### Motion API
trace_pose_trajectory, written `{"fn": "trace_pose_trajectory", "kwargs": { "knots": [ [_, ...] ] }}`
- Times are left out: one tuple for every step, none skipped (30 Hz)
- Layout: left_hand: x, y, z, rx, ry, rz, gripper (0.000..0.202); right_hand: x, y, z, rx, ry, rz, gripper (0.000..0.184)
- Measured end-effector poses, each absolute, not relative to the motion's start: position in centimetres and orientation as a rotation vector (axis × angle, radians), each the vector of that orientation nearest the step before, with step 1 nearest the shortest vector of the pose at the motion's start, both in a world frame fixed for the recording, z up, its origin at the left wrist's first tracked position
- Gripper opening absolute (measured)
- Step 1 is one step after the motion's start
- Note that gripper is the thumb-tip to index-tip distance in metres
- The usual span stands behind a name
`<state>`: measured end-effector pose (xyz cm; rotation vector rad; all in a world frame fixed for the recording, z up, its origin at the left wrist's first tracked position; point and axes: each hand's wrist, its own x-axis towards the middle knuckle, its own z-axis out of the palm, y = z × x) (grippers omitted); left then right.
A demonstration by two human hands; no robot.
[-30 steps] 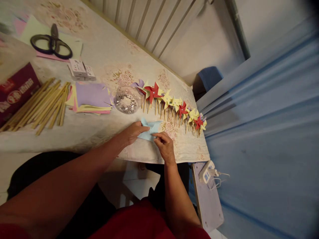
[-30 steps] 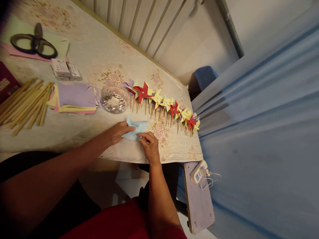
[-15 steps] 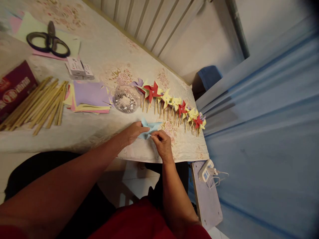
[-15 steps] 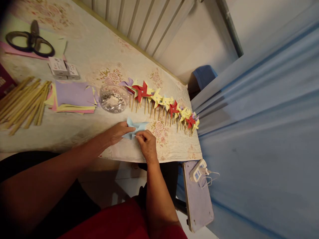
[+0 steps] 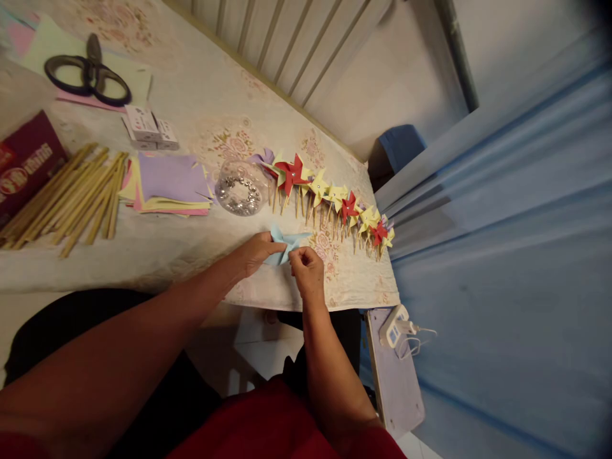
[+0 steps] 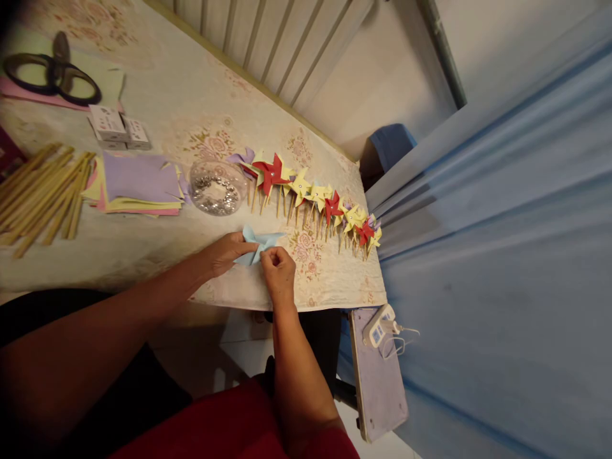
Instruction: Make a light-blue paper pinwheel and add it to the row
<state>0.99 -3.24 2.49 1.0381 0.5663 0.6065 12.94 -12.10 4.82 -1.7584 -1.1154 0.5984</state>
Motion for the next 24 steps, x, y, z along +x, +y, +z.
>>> {"fn": "trace_pose_trajectory", "kwargs": {
  "knots": [
    [1.1, -3.2, 2.3, 1.004, 0.561, 0.603, 0.022, 12.8, -12.0, 4.7, -1.769, -1.088, 0.587, 0.021],
    [1.1, -3.1, 2.0, 0.962, 0.556, 0.598, 0.022, 12.7, -12.0, 4.6, -1.782, -1.066, 0.573, 0.021],
    [1.2, -3.1, 1.8, 0.927, 0.554, 0.593, 0.021, 12.6, -11.9, 4.5, -1.795, -1.048, 0.557, 0.021],
    [1.3, -3.0, 1.6, 0.916, 0.556, 0.587, 0.02, 12.5, -11.9, 4.5, -1.806, -1.035, 0.542, 0.021],
    [1.3, -3.0, 1.4, 0.912, 0.558, 0.584, 0.02, 12.4, -11.8, 4.4, -1.815, -1.025, 0.528, 0.02],
    [1.3, -3.0, 1.2, 0.907, 0.556, 0.585, 0.019, 12.3, -11.8, 4.4, -1.822, -1.016, 0.513, 0.02],
    [1.4, -2.9, 1.1, 0.901, 0.549, 0.589, 0.019, 12.2, -11.7, 4.3, -1.827, -1.008, 0.5, 0.019],
    [1.4, -2.9, 1.0, 0.895, 0.543, 0.596, 0.019, 12.1, -11.7, 4.2, -1.829, -0.999, 0.488, 0.019],
    [1.4, -2.9, 0.9, 0.89, 0.536, 0.602, 0.02, 12.1, -11.6, 4.1, -1.83, -0.991, 0.478, 0.019],
    [1.4, -2.9, 0.9, 0.887, 0.53, 0.609, 0.02, 12.0, -11.6, 4.1, -1.83, -0.984, 0.469, 0.019],
    [1.4, -2.9, 0.9, 0.882, 0.527, 0.613, 0.02, 12.0, -11.6, 4.0, -1.829, -0.978, 0.46, 0.018],
    [1.4, -3.0, 1.0, 0.874, 0.527, 0.615, 0.02, 11.9, -11.6, 4.0, -1.829, -0.974, 0.452, 0.018],
    [1.4, -3.0, 1.1, 0.864, 0.53, 0.616, 0.019, 11.9, -11.6, 4.0, -1.83, -0.971, 0.445, 0.017],
    [1.4, -3.0, 1.3, 0.854, 0.535, 0.615, 0.018, 11.9, -11.6, 4.0, -1.833, -0.97, 0.438, 0.017],
    [1.3, -3.1, 1.5, 0.844, 0.542, 0.616, 0.016, 11.8, -11.5, 4.0, -1.837, -0.97, 0.432, 0.017],
    [1.3, -3.1, 1.6, 0.834, 0.55, 0.617, 0.015, 11.8, -11.5, 4.0, -1.842, -0.972, 0.427, 0.017],
    [1.3, -3.1, 1.8, 0.826, 0.558, 0.617, 0.014, 11.8, -11.5, 4.0, -1.848, -0.975, 0.422, 0.016],
    [1.3, -3.1, 1.9, 0.82, 0.565, 0.619, 0.013, 11.8, -11.5, 4.0, -1.854, -0.978, 0.417, 0.016],
    [1.3, -3.1, 1.9, 0.815, 0.569, 0.622, 0.013, 11.8, -11.5, 4.0, -1.859, -0.983, 0.411, 0.016],
    [1.3, -3.2, 1.9, 0.809, 0.572, 0.625, 0.013, 11.8, -11.5, 3.9, -1.863, -0.987, 0.404, 0.016],
    [1.3, -3.1, 1.9, 0.805, 0.575, 0.631, 0.013, 11.9, -11.5, 3.9, -1.865, -0.993, 0.399, 0.016],
    [1.3, -3.1, 1.9, 0.805, 0.576, 0.635, 0.013, 11.9, -11.5, 3.9, -1.865, -0.998, 0.395, 0.017],
    [1.3, -3.1, 1.9, 0.808, 0.578, 0.638, 0.014, 11.9, -11.5, 3.8, -1.865, -1.003, 0.392, 0.017],
    [1.3, -3.1, 1.8, 0.813, 0.58, 0.638, 0.014, 11.9, -11.5, 3.8, -1.865, -1.006, 0.391, 0.016]
  ]
}}
